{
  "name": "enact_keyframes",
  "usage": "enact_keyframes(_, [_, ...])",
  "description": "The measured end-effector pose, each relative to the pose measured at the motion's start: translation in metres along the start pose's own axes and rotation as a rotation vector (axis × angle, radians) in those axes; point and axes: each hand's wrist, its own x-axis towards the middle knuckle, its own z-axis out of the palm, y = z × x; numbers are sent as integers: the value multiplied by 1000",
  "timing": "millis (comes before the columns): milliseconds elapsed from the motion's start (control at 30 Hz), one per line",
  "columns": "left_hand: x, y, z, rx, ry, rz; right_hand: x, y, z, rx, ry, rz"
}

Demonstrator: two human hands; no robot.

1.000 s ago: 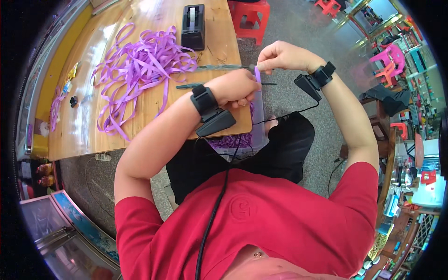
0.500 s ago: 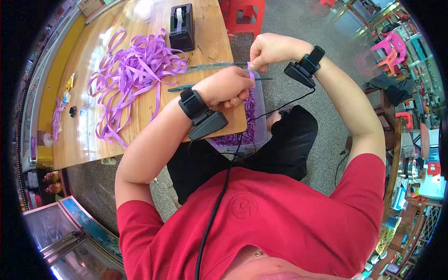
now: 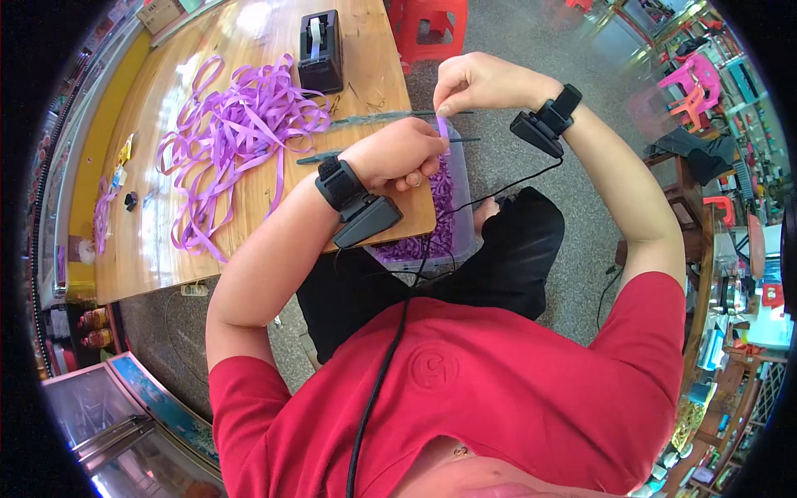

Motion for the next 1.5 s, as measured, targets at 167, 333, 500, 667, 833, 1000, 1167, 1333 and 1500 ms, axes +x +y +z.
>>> enact_keyframes(167, [-2,-4,2,-60,-7,1,10,-10,8,-185,-206,-53])
enact_keyframes(333, [2,-9,3,-30,-11,27,14,10,21,-232,-214,-185])
enact_keyframes(500, [5,-10,-5,-37,1,16,-6,20,23,424,-85,117])
enact_keyframes(667, [1,7,-5,-27,-10,42,-57,55,62,967,272,159])
enact_keyframes(833, [-1,1,3,-43,24,-3,-61,56,148,1589,402,10])
enact_keyframes(1000, [-3,-4,12,-21,-2,44,-57,32,195,1962,427,-163])
enact_keyframes(1167, [6,-13,7,23,-6,103,-96,32,207,2088,739,79])
enact_keyframes(1333, [14,-16,-10,18,-18,114,-188,26,199,1880,996,248])
enact_keyframes(1500, [16,-17,-12,34,-55,124,-215,3,205,1835,1114,258])
